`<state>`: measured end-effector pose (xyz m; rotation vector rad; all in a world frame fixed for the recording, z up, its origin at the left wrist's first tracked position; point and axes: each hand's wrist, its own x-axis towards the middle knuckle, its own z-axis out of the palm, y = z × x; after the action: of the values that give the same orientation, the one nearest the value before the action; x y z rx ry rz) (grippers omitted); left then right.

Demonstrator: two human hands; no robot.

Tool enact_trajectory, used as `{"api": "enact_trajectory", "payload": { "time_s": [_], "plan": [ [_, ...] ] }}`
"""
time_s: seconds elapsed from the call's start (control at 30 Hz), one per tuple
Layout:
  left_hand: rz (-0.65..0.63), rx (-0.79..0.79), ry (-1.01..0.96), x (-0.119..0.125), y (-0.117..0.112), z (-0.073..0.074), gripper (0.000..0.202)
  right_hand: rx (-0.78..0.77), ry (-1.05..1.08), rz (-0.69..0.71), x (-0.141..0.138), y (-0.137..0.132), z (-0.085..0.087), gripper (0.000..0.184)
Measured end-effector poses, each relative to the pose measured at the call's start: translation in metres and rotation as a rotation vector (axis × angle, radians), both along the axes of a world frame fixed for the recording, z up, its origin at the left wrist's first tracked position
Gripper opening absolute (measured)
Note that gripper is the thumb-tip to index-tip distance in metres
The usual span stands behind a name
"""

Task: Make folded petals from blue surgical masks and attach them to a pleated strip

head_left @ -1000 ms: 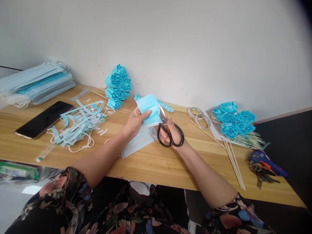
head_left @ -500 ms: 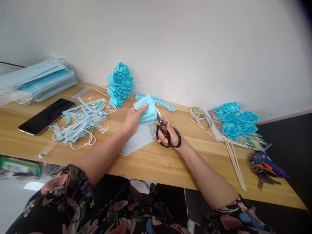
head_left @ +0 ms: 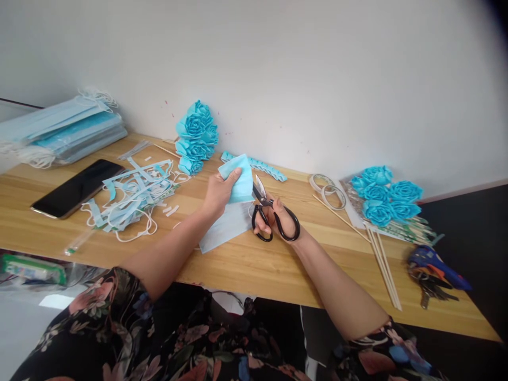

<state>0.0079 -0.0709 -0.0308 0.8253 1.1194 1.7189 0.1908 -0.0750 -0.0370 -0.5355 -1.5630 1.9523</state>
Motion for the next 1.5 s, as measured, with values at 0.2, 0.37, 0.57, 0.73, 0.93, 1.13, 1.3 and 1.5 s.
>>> {"api": "enact_trajectory", "payload": {
  "time_s": [0.2,0.37,0.57,0.73,0.93,1.13,1.3,1.5],
  "plan": [
    [0.011,-0.024,0.081,0.0025,-0.004,0.0054,0.042,-0.006,-0.023,-0.01,-0.0009,0.0001,0.0023,0.08],
    [0.007,-0.027,0.077,0.0026,-0.0036,0.0046,0.04,-0.041,-0.002,-0.055,-0.0011,0.0005,0.0034,0.075],
    [-0.042,-0.003,0.097,0.0041,-0.0054,0.0043,0.036,-0.025,-0.026,-0.03,-0.0018,-0.0004,0.0044,0.074],
    [-0.064,0.0,0.118,0.0043,-0.006,0.0032,0.038,-0.027,-0.013,-0.046,-0.0022,-0.0003,0.002,0.073],
    [-0.047,0.011,0.063,0.0017,-0.0051,0.0038,0.044,-0.03,0.017,-0.049,-0.002,-0.0012,0.0028,0.071],
    [-0.096,-0.003,0.079,0.005,-0.0081,0.0049,0.042,-0.023,0.004,-0.052,-0.0027,-0.0018,0.0047,0.069],
    [-0.083,-0.013,0.075,0.0052,-0.008,0.0058,0.042,-0.022,0.01,-0.022,-0.0016,-0.0023,0.0044,0.07],
    [-0.058,-0.031,0.081,0.0038,-0.0071,0.0063,0.046,-0.011,0.02,-0.053,-0.0017,-0.0016,0.0038,0.07]
  ]
}}
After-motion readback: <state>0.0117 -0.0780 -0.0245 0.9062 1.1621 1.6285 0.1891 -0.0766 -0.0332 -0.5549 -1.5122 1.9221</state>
